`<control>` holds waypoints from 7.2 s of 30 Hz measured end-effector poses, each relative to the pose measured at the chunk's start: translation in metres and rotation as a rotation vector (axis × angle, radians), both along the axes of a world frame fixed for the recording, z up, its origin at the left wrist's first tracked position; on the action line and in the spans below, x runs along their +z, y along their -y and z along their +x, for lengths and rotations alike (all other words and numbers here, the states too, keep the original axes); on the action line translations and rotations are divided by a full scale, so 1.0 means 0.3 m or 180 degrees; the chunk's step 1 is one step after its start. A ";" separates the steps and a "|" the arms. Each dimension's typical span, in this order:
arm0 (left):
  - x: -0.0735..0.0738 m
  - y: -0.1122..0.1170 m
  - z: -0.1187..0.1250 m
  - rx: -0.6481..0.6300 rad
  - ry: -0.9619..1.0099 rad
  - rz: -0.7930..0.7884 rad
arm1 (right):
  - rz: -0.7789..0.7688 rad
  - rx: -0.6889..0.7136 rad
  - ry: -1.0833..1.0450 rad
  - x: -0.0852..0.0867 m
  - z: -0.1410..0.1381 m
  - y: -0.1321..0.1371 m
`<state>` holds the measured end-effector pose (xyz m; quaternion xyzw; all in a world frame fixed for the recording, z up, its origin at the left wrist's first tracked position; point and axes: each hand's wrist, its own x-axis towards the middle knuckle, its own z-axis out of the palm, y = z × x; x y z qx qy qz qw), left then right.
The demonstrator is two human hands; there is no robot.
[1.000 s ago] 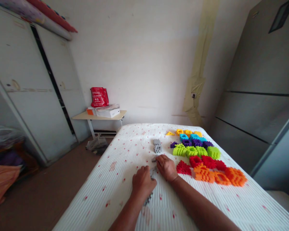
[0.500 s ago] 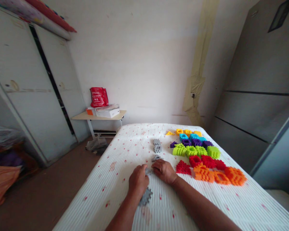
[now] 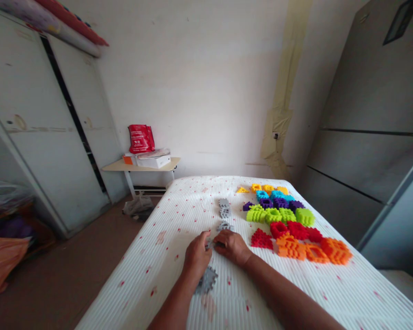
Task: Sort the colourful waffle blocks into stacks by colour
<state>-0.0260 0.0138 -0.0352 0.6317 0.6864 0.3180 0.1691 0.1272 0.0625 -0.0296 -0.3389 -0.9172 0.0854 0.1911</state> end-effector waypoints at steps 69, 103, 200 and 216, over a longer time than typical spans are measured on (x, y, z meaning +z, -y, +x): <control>-0.079 0.156 -0.103 -0.0379 -0.0097 0.0668 | 0.0635 -0.0629 -0.0337 -0.018 0.026 -0.046; -0.007 0.068 -0.137 0.0138 -0.0274 0.0233 | 0.0704 -0.0475 -0.0388 -0.024 0.031 -0.037; -0.042 0.024 -0.073 0.0030 -0.0294 0.0271 | 0.0352 -0.1546 -0.0545 -0.007 0.006 -0.282; 0.003 -0.018 -0.006 0.0419 -0.0693 0.0054 | 0.1216 -0.0593 -0.1035 -0.005 0.018 -0.153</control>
